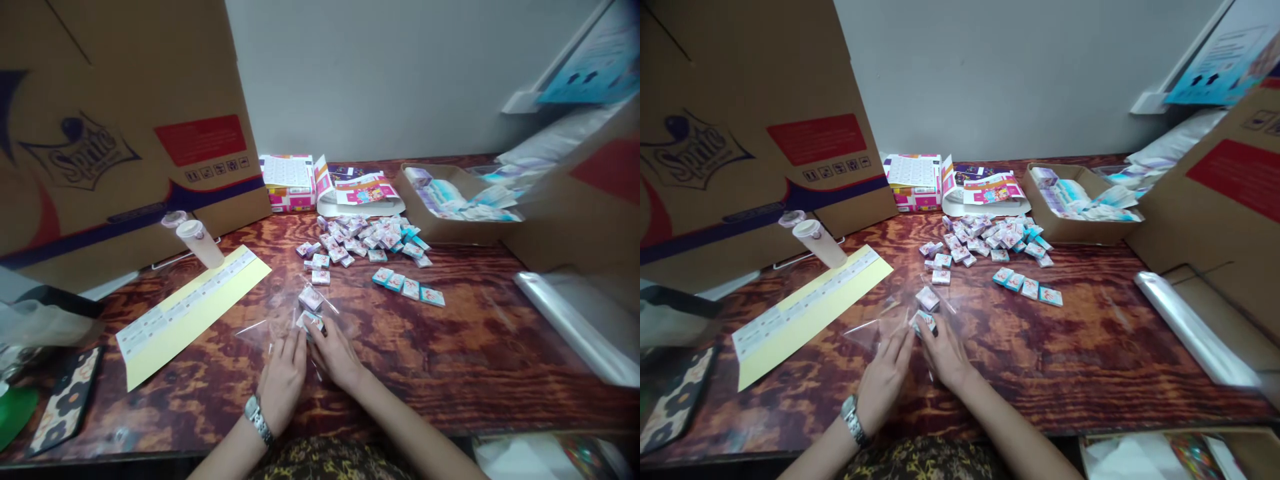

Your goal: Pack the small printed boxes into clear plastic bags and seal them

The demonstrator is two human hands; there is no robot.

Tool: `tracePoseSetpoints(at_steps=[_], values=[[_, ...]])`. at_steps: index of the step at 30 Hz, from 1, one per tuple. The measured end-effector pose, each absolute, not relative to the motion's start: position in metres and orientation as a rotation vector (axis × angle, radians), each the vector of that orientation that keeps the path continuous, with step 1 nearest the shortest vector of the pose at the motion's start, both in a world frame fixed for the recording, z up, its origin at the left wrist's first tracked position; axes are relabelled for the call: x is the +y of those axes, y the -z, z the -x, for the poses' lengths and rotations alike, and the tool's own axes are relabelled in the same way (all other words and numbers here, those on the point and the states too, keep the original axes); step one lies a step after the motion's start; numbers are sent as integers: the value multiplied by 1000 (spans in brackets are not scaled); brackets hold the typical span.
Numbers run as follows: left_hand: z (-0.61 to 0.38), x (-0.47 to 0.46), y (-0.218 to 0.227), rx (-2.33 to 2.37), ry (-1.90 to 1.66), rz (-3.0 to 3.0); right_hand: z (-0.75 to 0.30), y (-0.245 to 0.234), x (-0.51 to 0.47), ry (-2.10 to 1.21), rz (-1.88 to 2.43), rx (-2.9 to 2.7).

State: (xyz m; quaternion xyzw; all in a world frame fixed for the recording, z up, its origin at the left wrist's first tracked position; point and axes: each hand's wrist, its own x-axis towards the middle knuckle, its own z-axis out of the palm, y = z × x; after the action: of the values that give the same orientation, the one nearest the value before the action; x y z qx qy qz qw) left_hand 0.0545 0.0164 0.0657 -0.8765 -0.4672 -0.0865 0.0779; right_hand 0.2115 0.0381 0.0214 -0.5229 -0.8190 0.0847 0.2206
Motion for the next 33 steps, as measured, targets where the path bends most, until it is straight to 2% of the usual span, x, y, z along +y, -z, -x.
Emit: tracePoseSetpoints(at_steps=[14,18,25,33], values=[[-55,16,-60,-1548,339,2591,-207,-10,43,-104,1608,-2332],[-50,15,-63,-1619,496,2565,-206,-10,43,-102,1628,-2416],[-21,2,-57,-1655,987,2428,-207,-15,43,-93,1745,-2437],[-27,-3,-45,-1489,1020,2592,-194,-13,46,-59,1594,-2379]])
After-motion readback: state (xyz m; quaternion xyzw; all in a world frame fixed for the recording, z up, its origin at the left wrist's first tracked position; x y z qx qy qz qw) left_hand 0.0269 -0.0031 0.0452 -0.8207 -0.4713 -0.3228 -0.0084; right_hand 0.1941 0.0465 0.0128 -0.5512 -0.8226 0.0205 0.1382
